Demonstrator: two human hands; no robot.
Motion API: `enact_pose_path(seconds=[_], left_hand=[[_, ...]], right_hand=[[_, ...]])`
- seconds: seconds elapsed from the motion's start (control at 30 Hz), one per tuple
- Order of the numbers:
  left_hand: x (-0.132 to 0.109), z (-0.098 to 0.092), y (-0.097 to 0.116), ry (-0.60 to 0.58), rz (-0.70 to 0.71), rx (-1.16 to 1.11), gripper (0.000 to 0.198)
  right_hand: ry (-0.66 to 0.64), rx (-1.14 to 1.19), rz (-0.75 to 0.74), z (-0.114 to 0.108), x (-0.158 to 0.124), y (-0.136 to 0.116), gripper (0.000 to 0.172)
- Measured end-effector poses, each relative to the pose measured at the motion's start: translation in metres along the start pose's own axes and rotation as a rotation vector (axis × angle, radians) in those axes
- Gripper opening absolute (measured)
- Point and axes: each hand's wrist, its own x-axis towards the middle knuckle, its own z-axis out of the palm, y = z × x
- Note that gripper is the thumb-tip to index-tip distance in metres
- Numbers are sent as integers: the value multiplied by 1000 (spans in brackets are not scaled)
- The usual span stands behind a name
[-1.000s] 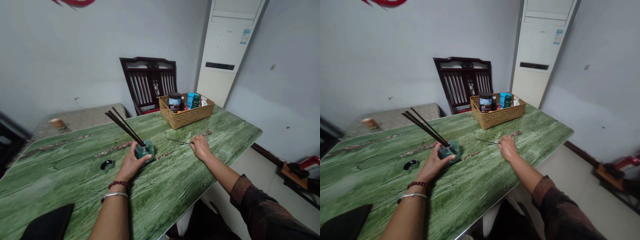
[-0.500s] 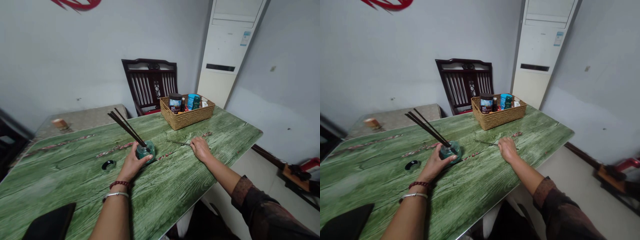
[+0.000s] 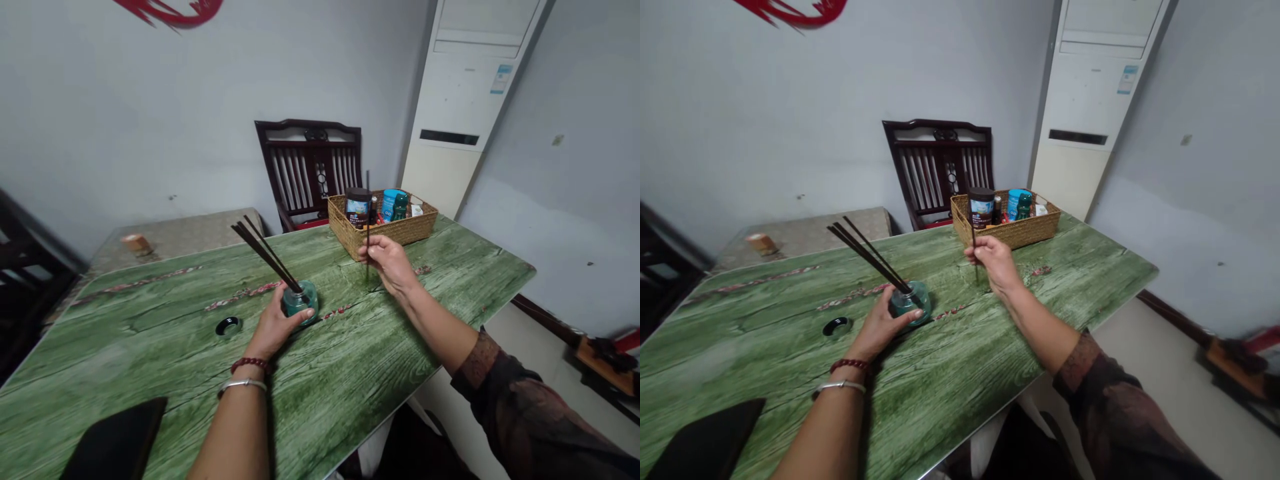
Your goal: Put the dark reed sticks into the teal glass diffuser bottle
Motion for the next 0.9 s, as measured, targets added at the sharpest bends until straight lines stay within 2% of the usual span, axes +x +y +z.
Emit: enact_pose_path(seconds=[0.07, 0.17, 0.27, 0.4, 0.67, 0.8, 0.9], left_hand=[[0, 0, -1, -1, 3, -15, 67], [0, 1, -2, 14, 7, -23, 67], [1, 2, -4, 40, 27, -41, 67], [1, 3, -7, 43, 36, -75, 67], [0, 4, -9, 28, 31, -37, 71], [0, 4, -9, 16, 43, -58, 76], [0, 3, -9, 36, 31, -65, 76]], right_hand=[[-49, 97, -21, 23, 3, -11, 26], [-106, 120, -80, 55, 7, -18, 23], [-152, 85, -141, 79, 12, -13, 18], [-179, 10, -177, 99, 19, 3, 12], [-140, -251, -100, 114, 18, 38, 4], [-129, -435, -92, 110, 5, 58, 6], [-132, -590, -142, 101, -4, 69, 12]])
